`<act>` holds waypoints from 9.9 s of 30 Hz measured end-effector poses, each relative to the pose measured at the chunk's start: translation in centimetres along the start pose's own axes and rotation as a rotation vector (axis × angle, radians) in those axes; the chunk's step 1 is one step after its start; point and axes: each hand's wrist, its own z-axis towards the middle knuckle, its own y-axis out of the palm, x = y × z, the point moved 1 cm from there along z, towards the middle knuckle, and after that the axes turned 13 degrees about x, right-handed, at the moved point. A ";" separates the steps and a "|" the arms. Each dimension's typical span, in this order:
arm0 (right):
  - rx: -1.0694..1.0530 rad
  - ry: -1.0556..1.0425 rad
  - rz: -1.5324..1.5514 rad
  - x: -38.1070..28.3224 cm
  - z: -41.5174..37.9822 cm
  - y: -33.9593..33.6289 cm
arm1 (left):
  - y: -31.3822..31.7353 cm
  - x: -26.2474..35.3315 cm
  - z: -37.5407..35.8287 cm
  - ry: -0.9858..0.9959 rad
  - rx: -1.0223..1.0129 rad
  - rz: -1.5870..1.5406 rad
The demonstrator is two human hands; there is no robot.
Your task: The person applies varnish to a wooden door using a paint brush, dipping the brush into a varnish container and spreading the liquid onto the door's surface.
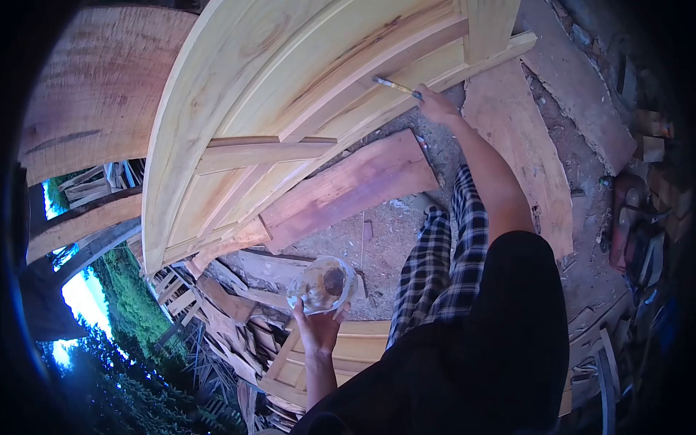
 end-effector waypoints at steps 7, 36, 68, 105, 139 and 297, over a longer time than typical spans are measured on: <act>0.561 0.357 0.401 10.9 2.6 -4.1 | 7.2 -0.7 1.8 -0.052 -0.097 0.085; 0.295 0.158 0.274 19.9 6.3 1.9 | 7.8 -8.7 11.3 -0.238 -0.044 0.123; 0.403 0.572 0.570 26.2 9.2 15.4 | 6.9 -11.7 16.5 -0.252 -0.024 0.183; 0.363 0.428 -0.288 40.1 13.8 0.0 | 16.5 -11.7 14.8 -0.072 -0.117 0.387; 0.404 0.707 -0.087 50.4 17.8 -9.9 | 32.3 -9.7 9.2 -0.039 -0.125 0.803; 2.190 1.578 0.938 44.7 -96.2 -14.3 | 19.1 -47.0 -26.1 0.371 -1.540 2.067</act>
